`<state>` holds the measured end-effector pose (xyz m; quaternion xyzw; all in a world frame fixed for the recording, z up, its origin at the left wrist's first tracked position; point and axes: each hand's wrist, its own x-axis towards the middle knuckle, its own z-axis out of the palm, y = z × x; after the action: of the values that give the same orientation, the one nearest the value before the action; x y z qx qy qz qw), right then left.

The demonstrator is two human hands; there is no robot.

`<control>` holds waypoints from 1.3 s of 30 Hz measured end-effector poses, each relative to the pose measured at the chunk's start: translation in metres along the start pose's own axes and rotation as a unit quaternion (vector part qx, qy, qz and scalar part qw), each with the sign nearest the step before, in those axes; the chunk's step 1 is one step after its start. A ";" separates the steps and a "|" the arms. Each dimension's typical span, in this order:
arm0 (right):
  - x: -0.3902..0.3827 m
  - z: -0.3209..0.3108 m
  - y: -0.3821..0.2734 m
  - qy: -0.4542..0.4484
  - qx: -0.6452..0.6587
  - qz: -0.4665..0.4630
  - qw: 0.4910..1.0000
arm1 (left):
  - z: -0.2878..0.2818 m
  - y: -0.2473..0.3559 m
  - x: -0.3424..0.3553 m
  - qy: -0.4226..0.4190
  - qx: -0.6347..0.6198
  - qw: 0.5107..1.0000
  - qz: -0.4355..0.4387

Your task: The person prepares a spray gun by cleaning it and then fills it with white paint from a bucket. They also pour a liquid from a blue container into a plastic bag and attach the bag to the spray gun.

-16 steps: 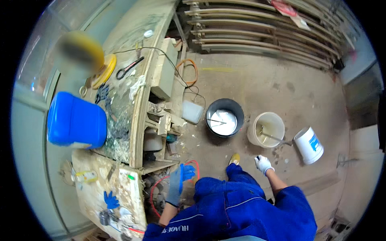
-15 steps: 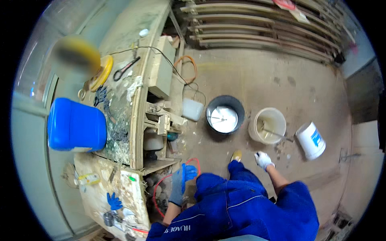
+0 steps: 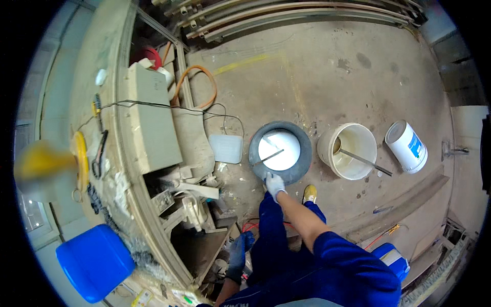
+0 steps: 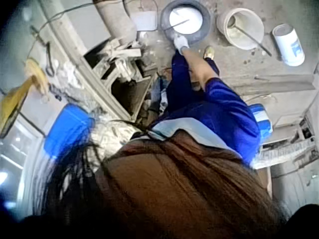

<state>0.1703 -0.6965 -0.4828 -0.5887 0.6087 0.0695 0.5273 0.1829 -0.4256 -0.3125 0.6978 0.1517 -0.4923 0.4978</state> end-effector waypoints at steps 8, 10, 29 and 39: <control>0.141 0.114 -0.001 0.033 0.129 0.256 0.957 | -0.025 0.027 0.079 0.033 0.050 0.998 -0.018; 0.199 0.150 0.062 -0.076 -0.037 0.113 0.990 | -0.031 0.026 0.093 0.034 0.066 0.997 -0.038; 0.150 -0.007 0.034 -0.085 -0.124 0.028 0.988 | 0.035 0.066 0.180 -0.095 0.164 0.981 0.051; 0.069 -0.105 0.060 -0.208 -0.094 -0.090 0.970 | 0.120 0.111 0.246 -0.037 0.415 0.903 0.108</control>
<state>0.0809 -0.7973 -0.5190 -0.6604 0.4213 0.1995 0.5887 0.3114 -0.6462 -0.4603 0.8343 -0.1608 -0.4799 0.2186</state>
